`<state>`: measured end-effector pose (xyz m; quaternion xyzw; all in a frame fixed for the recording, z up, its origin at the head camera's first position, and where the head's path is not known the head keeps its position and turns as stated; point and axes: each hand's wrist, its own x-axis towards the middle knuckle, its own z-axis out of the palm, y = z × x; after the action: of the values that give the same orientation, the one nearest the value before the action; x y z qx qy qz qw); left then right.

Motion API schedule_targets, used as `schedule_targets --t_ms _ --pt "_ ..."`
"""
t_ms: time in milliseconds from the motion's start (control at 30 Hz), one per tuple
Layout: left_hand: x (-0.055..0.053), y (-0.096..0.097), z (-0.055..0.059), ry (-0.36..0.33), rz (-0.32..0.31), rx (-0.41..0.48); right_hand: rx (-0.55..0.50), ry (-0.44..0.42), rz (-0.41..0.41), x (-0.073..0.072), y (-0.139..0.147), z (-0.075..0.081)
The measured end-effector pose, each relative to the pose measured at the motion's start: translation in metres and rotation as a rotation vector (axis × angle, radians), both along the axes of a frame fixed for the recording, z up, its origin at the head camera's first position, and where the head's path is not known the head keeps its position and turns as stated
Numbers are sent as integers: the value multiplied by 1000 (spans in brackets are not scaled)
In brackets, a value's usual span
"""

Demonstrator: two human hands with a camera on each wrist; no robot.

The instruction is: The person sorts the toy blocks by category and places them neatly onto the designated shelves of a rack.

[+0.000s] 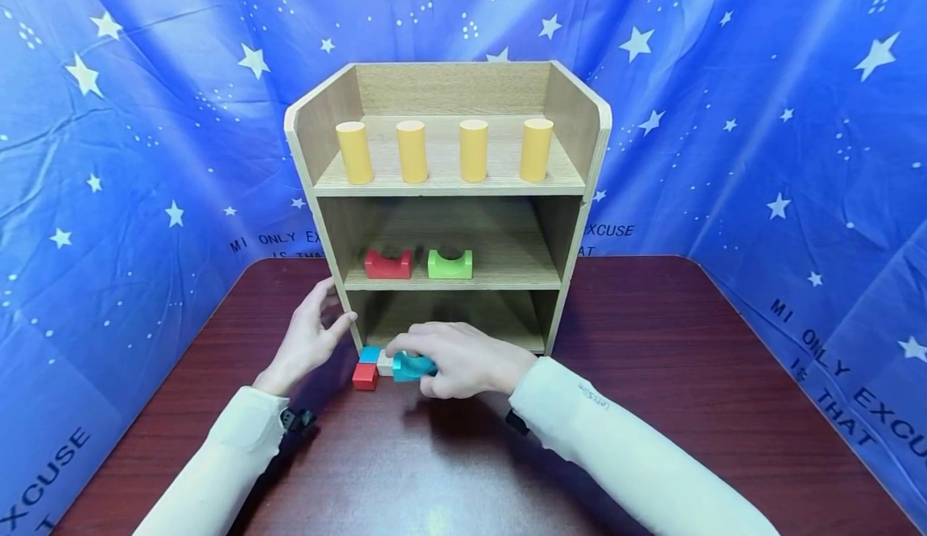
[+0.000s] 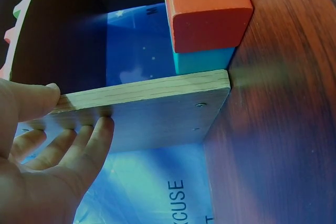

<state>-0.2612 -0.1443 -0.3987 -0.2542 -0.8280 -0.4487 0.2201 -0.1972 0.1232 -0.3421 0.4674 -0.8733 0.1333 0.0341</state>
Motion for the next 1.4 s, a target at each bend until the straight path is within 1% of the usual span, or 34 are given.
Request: schedule_targets --t_ms 200,333,533,667,767,1033,1200,1400 --pt "0 0 0 8 11 -11 -11 36 9 1 16 13" --pt "0 1 1 1 11 -8 -3 47 -7 1 28 21" --pt "1 1 2 4 12 -7 -19 119 -2 -1 45 33" --pt "0 1 2 -11 19 -8 -31 134 -2 -2 55 41" --pt "0 1 1 -21 15 -3 -34 137 -24 -3 62 45" --pt "0 1 1 -12 12 -2 -32 195 -74 -9 79 58" --pt "-1 1 1 -9 13 -7 -32 202 -124 -13 90 66" --pt "0 1 1 -4 12 -6 -33 214 -151 -20 97 74"
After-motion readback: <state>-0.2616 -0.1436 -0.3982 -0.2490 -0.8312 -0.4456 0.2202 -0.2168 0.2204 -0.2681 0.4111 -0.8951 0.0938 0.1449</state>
